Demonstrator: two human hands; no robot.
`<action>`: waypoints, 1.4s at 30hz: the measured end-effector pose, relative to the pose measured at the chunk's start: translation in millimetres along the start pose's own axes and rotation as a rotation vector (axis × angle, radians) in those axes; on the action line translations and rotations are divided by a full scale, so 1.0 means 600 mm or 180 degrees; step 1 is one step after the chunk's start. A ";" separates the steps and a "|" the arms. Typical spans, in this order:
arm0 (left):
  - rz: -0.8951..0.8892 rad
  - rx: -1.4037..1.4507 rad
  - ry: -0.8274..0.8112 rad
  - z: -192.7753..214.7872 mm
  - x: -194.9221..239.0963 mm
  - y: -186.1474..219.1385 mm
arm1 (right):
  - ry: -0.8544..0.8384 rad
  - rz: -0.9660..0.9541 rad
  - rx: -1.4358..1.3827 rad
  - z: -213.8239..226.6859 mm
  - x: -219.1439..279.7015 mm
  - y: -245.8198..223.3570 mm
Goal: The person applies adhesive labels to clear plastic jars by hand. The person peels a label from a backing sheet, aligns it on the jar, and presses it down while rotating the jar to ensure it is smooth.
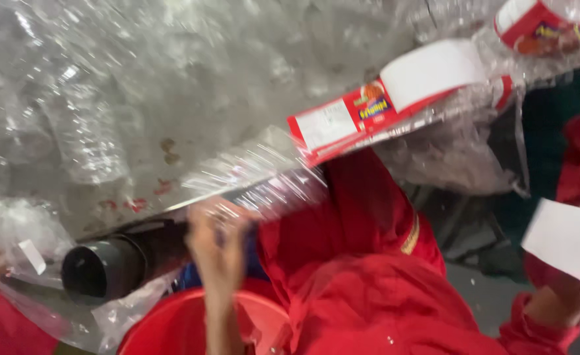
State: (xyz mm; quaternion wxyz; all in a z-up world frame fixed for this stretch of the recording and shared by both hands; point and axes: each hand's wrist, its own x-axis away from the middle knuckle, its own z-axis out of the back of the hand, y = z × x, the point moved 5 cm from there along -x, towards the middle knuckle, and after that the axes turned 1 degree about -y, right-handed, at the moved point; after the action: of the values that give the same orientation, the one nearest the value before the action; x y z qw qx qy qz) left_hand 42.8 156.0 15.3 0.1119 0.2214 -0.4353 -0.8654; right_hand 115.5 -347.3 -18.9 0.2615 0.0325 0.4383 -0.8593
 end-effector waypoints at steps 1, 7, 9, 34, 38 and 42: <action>0.0739 0.0853 -0.1035 -0.028 0.046 0.031 | -0.0294 0.0027 -0.0264 -0.013 -0.017 -0.025; 0.0817 0.2251 -0.3240 -0.153 0.128 0.128 | -0.1409 0.0487 -0.1707 -0.129 -0.068 -0.179; 0.0702 0.2686 -0.3492 -0.153 0.130 0.135 | -0.1190 0.0913 -0.1700 -0.163 -0.074 -0.199; 0.1244 0.4561 -0.2771 -0.214 0.164 0.106 | 0.0114 -0.0083 -0.2666 -0.263 -0.042 -0.144; 0.1366 0.4129 -0.0855 -0.222 0.156 0.117 | 0.1783 0.0863 -0.1235 -0.189 -0.075 -0.157; 0.0601 0.1901 -0.0751 -0.201 0.137 0.146 | 0.2848 0.1721 0.0549 -0.191 -0.081 -0.165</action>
State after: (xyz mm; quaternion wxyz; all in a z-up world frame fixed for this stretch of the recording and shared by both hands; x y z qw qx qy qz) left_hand 28.7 -13.0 -1.3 0.0706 0.1013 -0.6983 -0.7051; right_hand 90.1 -191.4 -2.6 0.2575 0.5293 0.4108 -0.6963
